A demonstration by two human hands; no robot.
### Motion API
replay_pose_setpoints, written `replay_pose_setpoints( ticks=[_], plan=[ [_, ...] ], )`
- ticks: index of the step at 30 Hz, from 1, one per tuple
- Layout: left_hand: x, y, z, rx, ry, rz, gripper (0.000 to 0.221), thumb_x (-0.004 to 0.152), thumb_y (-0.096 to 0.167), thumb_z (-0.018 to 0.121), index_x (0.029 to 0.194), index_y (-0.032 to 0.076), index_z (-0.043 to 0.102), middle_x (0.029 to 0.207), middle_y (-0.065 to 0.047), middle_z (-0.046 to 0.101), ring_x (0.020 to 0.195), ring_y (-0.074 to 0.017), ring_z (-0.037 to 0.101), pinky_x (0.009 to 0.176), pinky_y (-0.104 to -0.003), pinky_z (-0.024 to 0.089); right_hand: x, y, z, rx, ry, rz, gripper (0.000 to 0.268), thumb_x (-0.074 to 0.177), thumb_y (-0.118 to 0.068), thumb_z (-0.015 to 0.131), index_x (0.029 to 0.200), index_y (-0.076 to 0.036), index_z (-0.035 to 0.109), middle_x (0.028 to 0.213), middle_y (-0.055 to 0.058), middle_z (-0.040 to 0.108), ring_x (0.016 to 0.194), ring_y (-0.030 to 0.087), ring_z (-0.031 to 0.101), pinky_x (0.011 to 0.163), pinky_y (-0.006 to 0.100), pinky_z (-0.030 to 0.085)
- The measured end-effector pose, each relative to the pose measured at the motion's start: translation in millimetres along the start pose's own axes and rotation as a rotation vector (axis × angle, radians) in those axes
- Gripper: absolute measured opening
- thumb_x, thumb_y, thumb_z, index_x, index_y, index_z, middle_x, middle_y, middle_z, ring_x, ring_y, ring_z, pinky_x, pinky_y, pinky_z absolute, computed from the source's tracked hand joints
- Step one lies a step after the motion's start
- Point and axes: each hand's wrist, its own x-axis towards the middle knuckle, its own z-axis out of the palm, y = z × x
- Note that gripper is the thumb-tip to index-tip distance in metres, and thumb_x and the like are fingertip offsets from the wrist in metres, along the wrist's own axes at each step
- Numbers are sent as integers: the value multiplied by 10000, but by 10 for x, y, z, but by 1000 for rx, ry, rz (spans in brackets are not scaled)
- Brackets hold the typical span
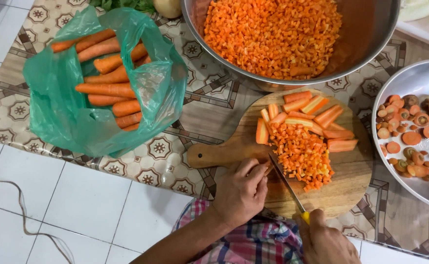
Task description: Dicing carrots on a wooden cutting board using a knife in a food preparation area.
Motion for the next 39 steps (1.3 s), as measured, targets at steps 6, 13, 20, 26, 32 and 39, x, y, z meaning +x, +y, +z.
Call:
replay_pose_setpoints(
  ticks=[6, 13, 20, 26, 32, 39],
  plan=[
    [-16, -50, 97, -63, -8, -34, 217, 864, -65, 677, 1081, -67, 691, 965, -86, 619, 544, -160, 574, 450, -261, 518, 10, -21, -91, -38, -49, 62, 399, 993, -577, 422, 977, -179, 431, 515, 81, 737, 499, 299, 758, 558, 448, 579],
    [-2, -50, 103, -49, 15, -2, 207, 813, -65, 684, 1019, -78, 699, 985, -113, 604, 776, -232, 646, 670, -311, 572, 18, -18, -43, -65, -67, 58, 350, 993, -534, 455, 991, -184, 451, 501, 72, 726, 508, 286, 767, 524, 442, 564],
    [2, -103, 133, -41, 15, 53, 158, 784, -99, 672, 931, -58, 632, 1027, -141, 599, 787, -252, 643, 641, -309, 565, -4, -329, -336, -93, -173, 99, 421, 1013, -576, 400, 948, -167, 471, 541, 79, 744, 553, 261, 792, 570, 428, 614],
    [0, -52, 116, -53, 68, 24, 170, 758, -109, 669, 924, -75, 660, 979, -140, 627, 779, -259, 641, 680, -326, 562, -17, -372, -455, -89, -225, 28, 401, 1043, -507, 383, 924, -143, 501, 588, 103, 746, 534, 254, 791, 581, 421, 650],
    [-62, -150, 194, -216, -7, -70, 144, 833, -111, 671, 972, -81, 687, 978, -106, 575, 621, -144, 545, 502, -236, 508, -29, -108, -197, -64, -153, 74, 424, 1009, -568, 410, 917, -156, 457, 468, 47, 712, 474, 259, 757, 537, 422, 598],
    [-67, -97, 121, -176, 54, -85, 125, 812, -90, 665, 846, 5, 592, 962, -53, 617, 593, -176, 556, 543, -300, 503, -57, -272, -259, -109, -173, 68, 477, 991, -646, 369, 935, -179, 446, 526, 58, 746, 543, 261, 780, 584, 418, 604]
  ],
)
